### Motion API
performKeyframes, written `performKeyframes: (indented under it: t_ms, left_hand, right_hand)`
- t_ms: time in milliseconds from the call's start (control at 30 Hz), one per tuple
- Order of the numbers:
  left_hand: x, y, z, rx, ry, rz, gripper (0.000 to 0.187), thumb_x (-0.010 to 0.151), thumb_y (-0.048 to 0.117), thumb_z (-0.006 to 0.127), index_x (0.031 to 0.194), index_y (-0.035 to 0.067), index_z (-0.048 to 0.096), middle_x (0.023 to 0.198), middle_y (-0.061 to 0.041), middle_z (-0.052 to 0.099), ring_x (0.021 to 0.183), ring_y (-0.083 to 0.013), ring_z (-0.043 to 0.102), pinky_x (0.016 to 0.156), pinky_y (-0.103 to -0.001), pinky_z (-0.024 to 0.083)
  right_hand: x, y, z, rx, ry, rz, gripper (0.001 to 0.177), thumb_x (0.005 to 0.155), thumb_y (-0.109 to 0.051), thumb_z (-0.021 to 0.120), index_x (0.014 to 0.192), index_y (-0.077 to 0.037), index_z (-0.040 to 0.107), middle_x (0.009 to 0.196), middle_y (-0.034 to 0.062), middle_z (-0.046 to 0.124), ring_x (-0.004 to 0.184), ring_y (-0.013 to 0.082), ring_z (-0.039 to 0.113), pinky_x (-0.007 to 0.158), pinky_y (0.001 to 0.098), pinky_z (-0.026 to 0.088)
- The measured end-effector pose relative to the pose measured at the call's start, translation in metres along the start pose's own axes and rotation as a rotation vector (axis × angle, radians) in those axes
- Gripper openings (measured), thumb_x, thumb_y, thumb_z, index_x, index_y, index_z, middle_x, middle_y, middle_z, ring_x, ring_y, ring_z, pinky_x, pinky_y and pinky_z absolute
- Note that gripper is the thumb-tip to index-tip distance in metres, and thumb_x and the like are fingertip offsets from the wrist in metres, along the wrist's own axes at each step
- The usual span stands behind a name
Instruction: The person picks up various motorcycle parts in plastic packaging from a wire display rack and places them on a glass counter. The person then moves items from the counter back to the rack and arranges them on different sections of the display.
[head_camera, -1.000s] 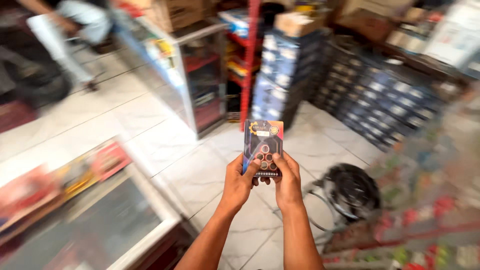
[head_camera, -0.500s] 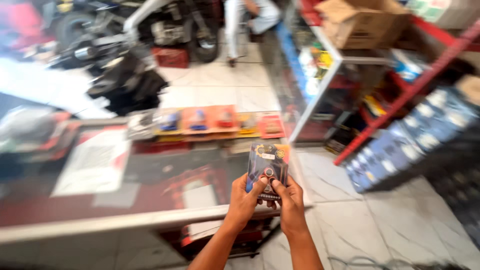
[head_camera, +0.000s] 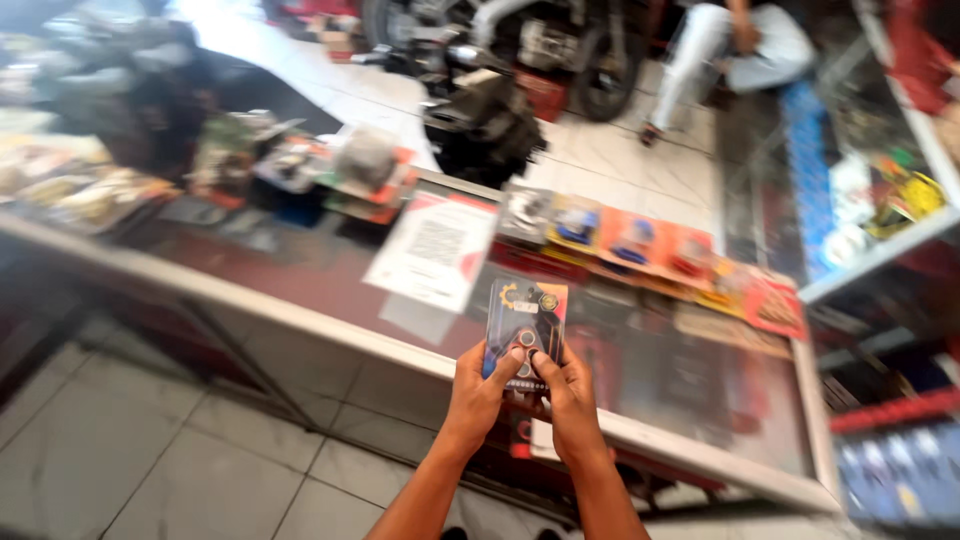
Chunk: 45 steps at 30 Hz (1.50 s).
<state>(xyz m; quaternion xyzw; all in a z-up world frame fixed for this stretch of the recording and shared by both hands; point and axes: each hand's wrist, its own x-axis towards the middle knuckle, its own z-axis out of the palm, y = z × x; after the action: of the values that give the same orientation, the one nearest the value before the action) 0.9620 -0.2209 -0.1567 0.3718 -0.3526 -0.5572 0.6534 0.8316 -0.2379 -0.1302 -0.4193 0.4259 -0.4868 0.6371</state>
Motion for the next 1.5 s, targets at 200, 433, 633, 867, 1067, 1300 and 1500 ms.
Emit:
performKeyframes:
  t_ms: [200, 433, 633, 867, 1067, 1300, 1500]
  left_hand:
    - [-0.011, 0.028, -0.050, -0.024, 0.175, -0.005, 0.024, 0.097, 0.022, 0.065, 0.107, 0.000, 0.066, 0.079, -0.006, 0.070, 0.061, -0.0120, 0.067, 0.053, -0.027, 0.055]
    - [-0.028, 0.036, -0.093, 0.247, 0.503, 0.104, 0.025, 0.097, 0.027, 0.067, 0.101, 0.003, 0.064, 0.075, -0.002, 0.065, 0.062, -0.0076, 0.058, 0.052, -0.026, 0.048]
    - [-0.043, 0.043, -0.107, 0.323, 0.692, 0.051, 0.028, 0.096, 0.032, 0.065, 0.098, 0.005, 0.065, 0.074, 0.000, 0.064, 0.062, -0.0063, 0.054, 0.054, -0.026, 0.047]
    - [-0.060, 0.033, -0.117, 0.326, 0.903, 0.060, 0.032, 0.096, 0.035, 0.067, 0.094, 0.003, 0.066, 0.073, 0.000, 0.064, 0.061, -0.0065, 0.053, 0.054, -0.025, 0.044]
    - [-0.068, 0.044, -0.140, 0.259, 0.922, 0.084, 0.032, 0.095, 0.034, 0.068, 0.094, 0.002, 0.067, 0.074, 0.000, 0.066, 0.062, -0.0072, 0.055, 0.056, -0.026, 0.046]
    - [-0.075, 0.081, -0.195, 0.290, 0.950, 0.079, 0.034, 0.092, 0.032, 0.072, 0.104, 0.000, 0.071, 0.077, -0.001, 0.070, 0.065, -0.0079, 0.059, 0.057, -0.025, 0.047]
    - [-0.083, 0.132, -0.254, 0.261, 0.958, 0.183, 0.043, 0.091, 0.026, 0.073, 0.125, 0.000, 0.068, 0.082, 0.000, 0.071, 0.066, -0.0062, 0.058, 0.057, -0.023, 0.047]
  right_hand:
    - [0.025, 0.033, 0.053, -0.068, -0.169, 0.066, 0.025, 0.097, -0.019, 0.059, 0.118, -0.009, 0.069, 0.071, 0.0001, 0.066, 0.051, 0.0067, 0.053, 0.044, 0.0243, 0.041]
    - [0.042, 0.066, 0.100, -0.095, -0.352, 0.128, 0.024, 0.098, -0.021, 0.058, 0.112, -0.006, 0.069, 0.068, 0.0017, 0.066, 0.047, 0.0090, 0.053, 0.042, 0.0259, 0.039]
    - [0.046, 0.074, 0.122, -0.079, -0.510, 0.177, 0.024, 0.098, -0.022, 0.059, 0.112, -0.004, 0.068, 0.066, 0.0035, 0.064, 0.046, 0.0099, 0.053, 0.041, 0.0255, 0.037]
    - [0.049, 0.083, 0.142, -0.072, -0.584, 0.251, 0.024, 0.098, -0.023, 0.058, 0.108, -0.003, 0.067, 0.071, 0.0029, 0.068, 0.046, 0.0097, 0.052, 0.040, 0.0249, 0.036]
    - [0.044, 0.089, 0.169, -0.091, -0.623, 0.262, 0.024, 0.098, -0.024, 0.058, 0.107, -0.004, 0.067, 0.070, 0.0037, 0.066, 0.045, 0.0093, 0.049, 0.039, 0.0252, 0.035]
    - [0.043, 0.110, 0.229, -0.099, -0.622, 0.223, 0.024, 0.098, -0.024, 0.059, 0.106, -0.003, 0.067, 0.073, 0.0031, 0.068, 0.047, 0.0094, 0.047, 0.042, 0.0260, 0.036]
    - [0.036, 0.128, 0.303, -0.145, -0.631, 0.154, 0.025, 0.099, -0.024, 0.059, 0.109, -0.003, 0.069, 0.074, 0.0035, 0.067, 0.051, 0.0082, 0.052, 0.045, 0.0244, 0.039]
